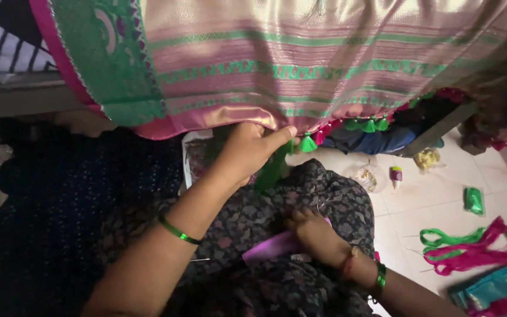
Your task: Attaching decorative tassels and ribbon to the edge of a sari cloth.
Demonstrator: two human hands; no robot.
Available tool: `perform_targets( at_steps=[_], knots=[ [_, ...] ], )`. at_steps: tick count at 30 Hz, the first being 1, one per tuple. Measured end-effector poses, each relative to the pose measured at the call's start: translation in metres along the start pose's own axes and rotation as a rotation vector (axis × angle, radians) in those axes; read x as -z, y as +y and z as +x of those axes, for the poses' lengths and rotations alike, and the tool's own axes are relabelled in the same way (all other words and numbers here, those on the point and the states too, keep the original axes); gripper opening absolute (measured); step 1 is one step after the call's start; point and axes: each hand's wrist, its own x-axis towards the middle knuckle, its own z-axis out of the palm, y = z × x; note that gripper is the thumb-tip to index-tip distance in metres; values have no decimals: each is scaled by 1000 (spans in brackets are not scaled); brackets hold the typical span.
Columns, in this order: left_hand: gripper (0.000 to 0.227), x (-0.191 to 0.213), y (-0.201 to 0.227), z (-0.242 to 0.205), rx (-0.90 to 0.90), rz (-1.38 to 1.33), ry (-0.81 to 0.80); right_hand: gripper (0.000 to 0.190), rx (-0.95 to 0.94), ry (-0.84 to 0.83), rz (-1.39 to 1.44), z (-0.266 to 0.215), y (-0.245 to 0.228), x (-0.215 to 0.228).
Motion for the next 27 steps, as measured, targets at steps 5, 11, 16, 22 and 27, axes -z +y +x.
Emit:
perform_targets(
  at_steps=[5, 11, 16, 22, 27],
  knots=[
    [20, 4, 18, 2, 30, 90, -62, 25, -45, -472, -1, -8, 6, 6],
    [29, 12, 28, 4, 139, 230, -31, 26, 213, -341, -143, 7, -11, 121],
    [30, 8, 37, 14, 366, 257, -65, 37, 296, 448, -539, 24, -18, 251],
    [30, 17, 18, 19, 393, -62, -165, 41, 458, 344, -841, 18, -9, 240],
    [31, 9, 33, 13, 409, 156, -85, 44, 299, 404, -818, 17, -15, 253]
  ],
)
